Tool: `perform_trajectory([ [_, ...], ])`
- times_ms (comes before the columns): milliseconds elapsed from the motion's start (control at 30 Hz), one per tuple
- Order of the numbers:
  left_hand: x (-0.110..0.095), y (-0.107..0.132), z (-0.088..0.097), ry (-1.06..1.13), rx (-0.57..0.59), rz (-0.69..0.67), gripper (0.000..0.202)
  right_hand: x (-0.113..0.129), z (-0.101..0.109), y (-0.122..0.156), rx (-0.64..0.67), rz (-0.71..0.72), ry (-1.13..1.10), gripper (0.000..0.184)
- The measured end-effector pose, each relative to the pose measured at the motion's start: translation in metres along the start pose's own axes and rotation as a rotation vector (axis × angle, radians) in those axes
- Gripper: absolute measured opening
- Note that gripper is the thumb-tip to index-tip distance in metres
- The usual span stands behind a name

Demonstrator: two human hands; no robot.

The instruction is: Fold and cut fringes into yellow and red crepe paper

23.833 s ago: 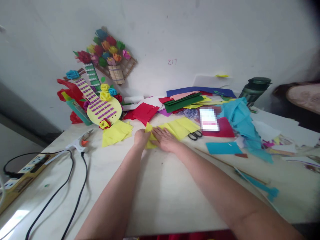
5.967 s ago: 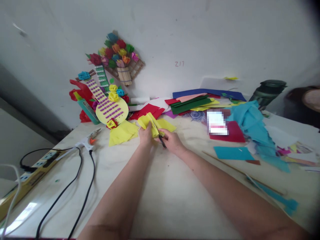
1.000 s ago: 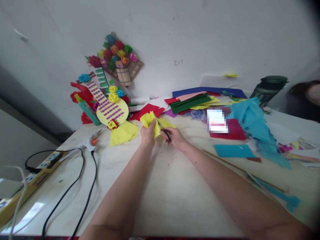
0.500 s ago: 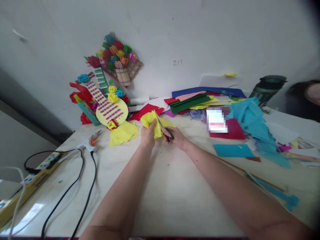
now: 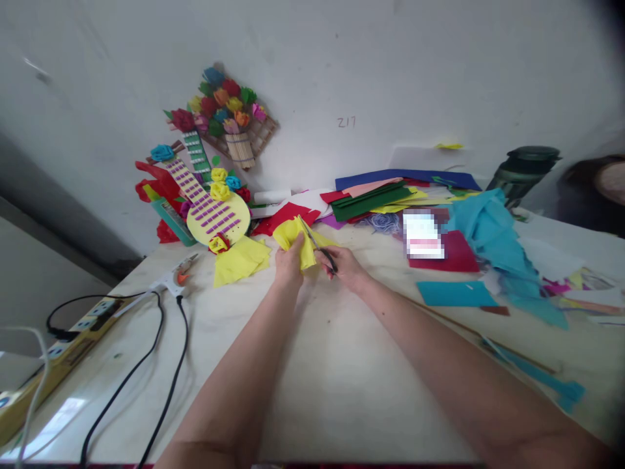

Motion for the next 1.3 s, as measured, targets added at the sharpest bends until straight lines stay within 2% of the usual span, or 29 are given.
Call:
perform_trajectory([
  [200,0.0006,-0.0007,0.0013,-0.012,0.002,0.005,0.034,-0.0054,-0.0038,-0.0002,0.012,-0.039,-0.021,0.037],
  [600,-0.0013,0.0040,0.0063,-0.101,-0.083,0.016,0.035,-0.0006,-0.0051,0.0003,0.045,-0.045,-0.022,0.031],
  [1300,0.0013,0.0062,0.0052,-0.122,-0.070,0.021,0.035,0.0003,0.0014,-0.0031,-0.049,-0.041,-0.023,0.032],
])
Point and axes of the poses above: each hand's wrist, its own y-axis away from the middle knuckle, its own z-axis out of the back of the hand, x = y × z, the point moved 10 cm from there along -y, towards the middle knuckle, and after that the axes turned 14 degrees about -x, right-handed, at the moved point
